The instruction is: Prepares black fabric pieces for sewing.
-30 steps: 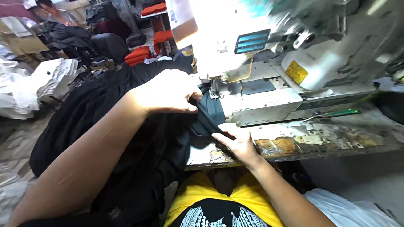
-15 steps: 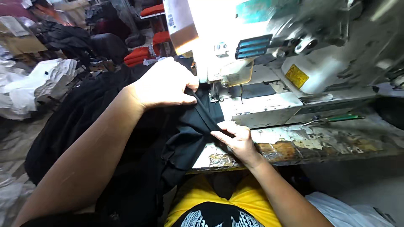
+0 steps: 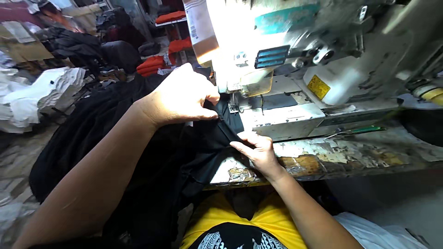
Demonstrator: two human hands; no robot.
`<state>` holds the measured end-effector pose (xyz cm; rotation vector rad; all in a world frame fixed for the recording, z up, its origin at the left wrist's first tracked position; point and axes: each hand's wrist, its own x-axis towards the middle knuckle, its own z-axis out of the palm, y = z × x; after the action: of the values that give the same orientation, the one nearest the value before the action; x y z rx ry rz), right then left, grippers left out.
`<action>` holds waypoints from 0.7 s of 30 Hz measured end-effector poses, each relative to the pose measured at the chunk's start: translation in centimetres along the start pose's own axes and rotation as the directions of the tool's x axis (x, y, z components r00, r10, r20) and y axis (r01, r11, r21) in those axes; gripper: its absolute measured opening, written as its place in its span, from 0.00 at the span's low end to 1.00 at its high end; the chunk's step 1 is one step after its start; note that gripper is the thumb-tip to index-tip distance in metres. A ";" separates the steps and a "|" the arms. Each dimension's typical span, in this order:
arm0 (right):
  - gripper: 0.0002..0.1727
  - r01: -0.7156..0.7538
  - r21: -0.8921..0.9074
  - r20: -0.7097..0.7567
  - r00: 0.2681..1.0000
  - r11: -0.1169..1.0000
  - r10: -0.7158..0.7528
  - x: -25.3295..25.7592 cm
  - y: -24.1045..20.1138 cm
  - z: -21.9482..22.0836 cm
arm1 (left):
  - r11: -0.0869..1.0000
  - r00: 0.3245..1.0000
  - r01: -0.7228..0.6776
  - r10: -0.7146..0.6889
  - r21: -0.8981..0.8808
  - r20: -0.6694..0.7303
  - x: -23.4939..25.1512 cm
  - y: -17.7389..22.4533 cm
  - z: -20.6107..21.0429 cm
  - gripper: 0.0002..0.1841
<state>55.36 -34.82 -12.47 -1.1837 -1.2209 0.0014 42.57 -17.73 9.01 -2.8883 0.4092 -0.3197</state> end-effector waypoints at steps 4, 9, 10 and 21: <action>0.08 -0.014 -0.007 0.004 1.000 1.000 0.014 0.0 -0.2 -0.1 | 1.000 1.000 -0.013 0.013 0.013 0.001 0.0 0.5 -0.4 0.20; 0.08 -0.032 0.019 0.006 0.999 0.999 0.032 0.0 -0.2 -0.1 | 1.000 1.000 -0.014 0.015 0.017 -0.012 -0.1 0.8 -0.4 0.20; 0.08 -0.029 0.023 0.006 1.000 0.999 0.029 0.0 -0.3 -0.1 | 1.000 1.000 -0.009 0.009 0.013 -0.007 -0.1 0.9 -0.5 0.20; 0.06 -0.019 0.032 0.004 1.000 0.999 0.019 0.3 -0.6 -0.2 | 1.000 1.000 -0.011 0.012 0.029 -0.008 -0.6 1.4 -0.8 0.21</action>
<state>55.29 -35.01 -11.84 -1.1682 -1.2084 0.0371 41.48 -19.05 9.32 -2.8565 0.4192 -0.3335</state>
